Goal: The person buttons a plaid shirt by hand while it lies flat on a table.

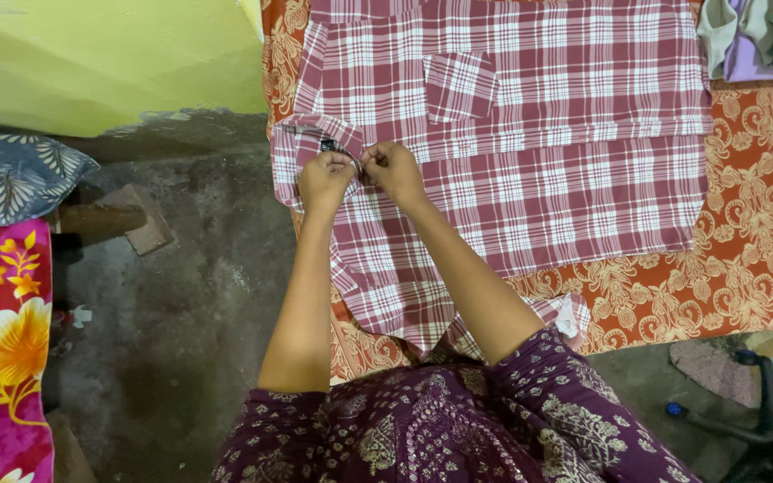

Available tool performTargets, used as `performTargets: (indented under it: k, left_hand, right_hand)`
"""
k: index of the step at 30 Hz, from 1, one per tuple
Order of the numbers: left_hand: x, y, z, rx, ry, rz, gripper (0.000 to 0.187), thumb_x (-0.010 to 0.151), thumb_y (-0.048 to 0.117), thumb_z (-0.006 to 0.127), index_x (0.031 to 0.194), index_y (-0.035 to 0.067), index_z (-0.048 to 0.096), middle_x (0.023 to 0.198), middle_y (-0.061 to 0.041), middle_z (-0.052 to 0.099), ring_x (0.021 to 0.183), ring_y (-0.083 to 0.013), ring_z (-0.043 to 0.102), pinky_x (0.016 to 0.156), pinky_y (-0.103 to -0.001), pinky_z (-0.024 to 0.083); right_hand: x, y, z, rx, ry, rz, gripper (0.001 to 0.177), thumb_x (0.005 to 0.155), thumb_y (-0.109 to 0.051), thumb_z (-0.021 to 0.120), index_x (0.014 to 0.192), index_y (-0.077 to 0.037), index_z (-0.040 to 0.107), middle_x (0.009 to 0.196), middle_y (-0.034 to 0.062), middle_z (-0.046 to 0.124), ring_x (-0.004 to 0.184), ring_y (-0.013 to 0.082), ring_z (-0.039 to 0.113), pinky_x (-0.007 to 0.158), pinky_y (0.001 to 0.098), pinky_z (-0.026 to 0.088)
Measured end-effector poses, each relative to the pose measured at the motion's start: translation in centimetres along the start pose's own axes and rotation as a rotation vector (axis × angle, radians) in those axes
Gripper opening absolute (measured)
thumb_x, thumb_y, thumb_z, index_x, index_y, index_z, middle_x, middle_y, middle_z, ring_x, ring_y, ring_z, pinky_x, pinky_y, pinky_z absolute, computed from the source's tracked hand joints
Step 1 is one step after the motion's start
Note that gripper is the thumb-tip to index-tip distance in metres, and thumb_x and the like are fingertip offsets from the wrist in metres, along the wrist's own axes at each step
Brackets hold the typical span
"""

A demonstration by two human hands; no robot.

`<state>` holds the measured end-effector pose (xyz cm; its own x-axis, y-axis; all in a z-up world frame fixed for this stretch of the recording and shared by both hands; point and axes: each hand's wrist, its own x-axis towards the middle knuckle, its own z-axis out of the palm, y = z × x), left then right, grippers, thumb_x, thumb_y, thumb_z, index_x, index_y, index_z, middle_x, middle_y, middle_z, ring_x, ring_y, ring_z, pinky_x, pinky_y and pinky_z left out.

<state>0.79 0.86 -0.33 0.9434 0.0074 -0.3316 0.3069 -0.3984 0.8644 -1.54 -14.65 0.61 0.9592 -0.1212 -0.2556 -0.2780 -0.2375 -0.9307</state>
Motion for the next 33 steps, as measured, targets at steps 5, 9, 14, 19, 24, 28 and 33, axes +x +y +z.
performTargets:
  k: [5,9,14,19,24,28,33]
  left_hand:
    - [-0.5,1.0,-0.1,-0.036,-0.012,-0.020,0.029,0.079,0.027,0.087,0.092,0.005,0.074,0.083,-0.004,0.078,0.073,-0.0125,0.074,0.067,-0.026,0.057]
    - [-0.3,1.0,0.4,0.060,0.039,-0.006,0.027,0.078,0.023,0.085,0.091,0.003,0.074,0.085,-0.007,0.079,0.075,-0.0153,0.075,0.070,-0.029,0.057]
    - [0.0,0.0,0.8,0.076,0.093,0.031,0.028,0.079,0.019,0.085,0.097,0.002,0.073,0.090,-0.010,0.079,0.080,-0.0196,0.077,0.073,-0.032,0.057]
    - [0.4,-1.1,1.2,0.018,0.088,0.067,0.031,0.079,0.013,0.082,0.106,0.000,0.071,0.094,-0.012,0.079,0.084,-0.0192,0.078,0.077,-0.032,0.059]
    - [0.1,-0.3,1.1,0.041,0.069,-0.007,0.031,0.079,0.014,0.081,0.106,0.002,0.072,0.099,-0.010,0.079,0.087,-0.0187,0.077,0.078,-0.031,0.059]
    - [-0.2,0.3,0.9,0.076,0.076,-0.002,0.033,0.077,0.014,0.082,0.106,0.003,0.071,0.100,-0.010,0.079,0.087,-0.0188,0.076,0.078,-0.031,0.058]
    - [-0.3,0.4,0.7,0.056,0.076,0.007,0.032,0.075,0.014,0.082,0.102,0.005,0.067,0.097,-0.008,0.080,0.087,-0.0184,0.075,0.080,-0.031,0.057]
  right_hand:
    - [-0.4,-1.0,0.1,-0.251,0.048,-0.019,0.009,0.087,-0.004,0.071,0.095,-0.003,0.071,0.084,0.0048,0.072,0.069,0.0107,0.067,0.062,0.0274,0.055]
    - [-1.1,-2.0,-0.1,-0.356,0.033,-0.016,0.007,0.087,-0.009,0.073,0.094,-0.006,0.072,0.093,0.0036,0.070,0.072,0.0130,0.068,0.066,0.0304,0.055]
    - [-1.6,-2.6,0.3,-0.426,0.063,-0.042,0.008,0.092,-0.015,0.073,0.095,-0.007,0.070,0.096,0.0038,0.067,0.075,0.0156,0.067,0.069,0.0331,0.053]
    - [-1.2,-1.7,0.1,-0.341,0.049,-0.065,0.010,0.091,-0.014,0.073,0.096,-0.007,0.069,0.095,0.0038,0.068,0.074,0.0146,0.066,0.069,0.0320,0.054]
    - [-1.2,-1.7,-0.1,-0.303,0.011,-0.022,0.007,0.092,-0.014,0.071,0.093,-0.007,0.070,0.095,0.0019,0.067,0.072,0.0114,0.065,0.067,0.0300,0.054]
    - [-1.5,-2.0,-0.1,-0.301,0.030,-0.032,0.006,0.092,-0.013,0.071,0.093,-0.007,0.069,0.093,0.0016,0.067,0.070,0.0103,0.062,0.065,0.0288,0.051]
    - [-2.6,-2.3,0.1,-0.224,0.083,-0.051,0.012,0.093,-0.014,0.071,0.104,-0.010,0.067,0.086,0.0018,0.065,0.069,0.0103,0.058,0.064,0.0280,0.048]
